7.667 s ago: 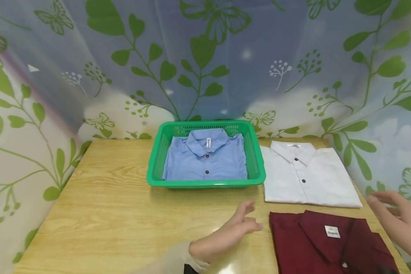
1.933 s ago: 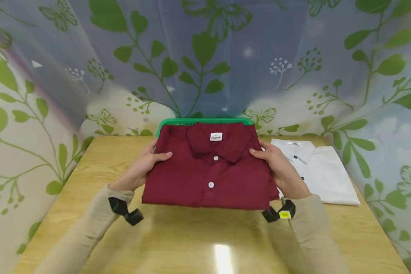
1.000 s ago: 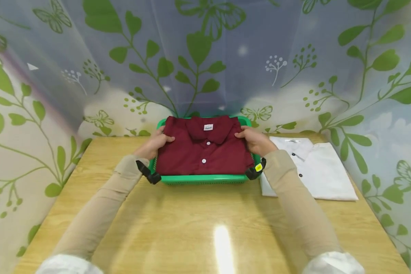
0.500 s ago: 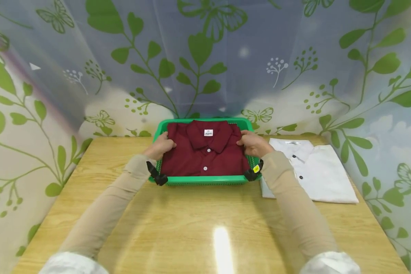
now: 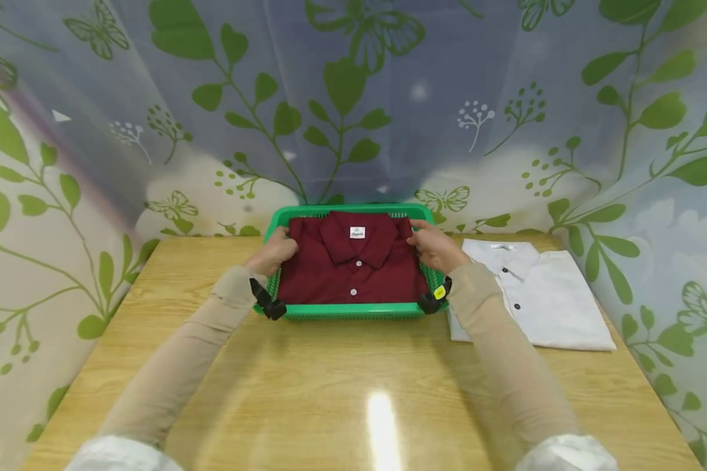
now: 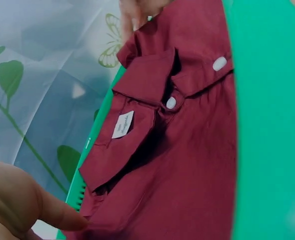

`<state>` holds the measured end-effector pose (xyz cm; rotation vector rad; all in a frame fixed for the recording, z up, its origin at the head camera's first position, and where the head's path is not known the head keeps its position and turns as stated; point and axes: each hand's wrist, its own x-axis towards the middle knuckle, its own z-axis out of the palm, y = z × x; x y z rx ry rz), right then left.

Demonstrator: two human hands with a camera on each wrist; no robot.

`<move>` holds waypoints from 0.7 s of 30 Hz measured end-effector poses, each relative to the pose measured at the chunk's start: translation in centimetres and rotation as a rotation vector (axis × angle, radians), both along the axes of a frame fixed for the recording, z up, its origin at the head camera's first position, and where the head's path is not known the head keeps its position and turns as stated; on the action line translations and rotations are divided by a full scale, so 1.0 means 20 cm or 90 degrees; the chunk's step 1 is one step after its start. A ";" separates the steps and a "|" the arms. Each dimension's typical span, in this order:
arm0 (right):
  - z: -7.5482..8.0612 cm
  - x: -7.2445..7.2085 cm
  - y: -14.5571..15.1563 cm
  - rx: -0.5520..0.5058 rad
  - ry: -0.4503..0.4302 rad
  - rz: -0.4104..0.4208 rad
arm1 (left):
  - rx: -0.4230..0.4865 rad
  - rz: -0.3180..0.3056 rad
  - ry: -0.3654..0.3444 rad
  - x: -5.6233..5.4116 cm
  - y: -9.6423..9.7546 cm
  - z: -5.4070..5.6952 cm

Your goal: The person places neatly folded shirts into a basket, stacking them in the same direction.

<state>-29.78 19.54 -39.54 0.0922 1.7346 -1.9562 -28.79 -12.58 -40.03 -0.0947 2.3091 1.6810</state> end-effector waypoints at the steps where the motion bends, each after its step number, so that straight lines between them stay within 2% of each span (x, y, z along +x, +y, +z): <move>1: 0.00 0.00 0.00 0.007 0.005 0.000 | -0.018 -0.003 0.015 0.00 0.00 0.00; 3: 0.02 0.00 -0.01 0.046 0.027 0.000 | -0.063 -0.012 0.052 -0.01 0.00 0.00; 5: 0.03 -0.01 -0.01 0.105 0.060 0.004 | -0.130 -0.027 0.099 -0.02 0.00 0.02; 8: 0.05 -0.01 -0.02 0.225 0.115 0.014 | -0.220 -0.057 0.156 -0.03 0.00 0.04; 10: 0.06 -0.01 -0.03 0.296 0.143 0.012 | -0.263 -0.083 0.178 -0.02 -0.02 0.06; 14: 0.08 -0.02 -0.05 0.360 0.164 -0.002 | -0.301 -0.122 0.173 -0.02 -0.04 0.08; 18: 0.08 -0.04 -0.04 0.353 0.169 -0.033 | -0.348 -0.125 0.142 -0.02 -0.06 0.10; 21: 0.08 -0.05 -0.04 0.339 0.175 -0.057 | -0.398 -0.122 0.144 -0.01 -0.05 0.12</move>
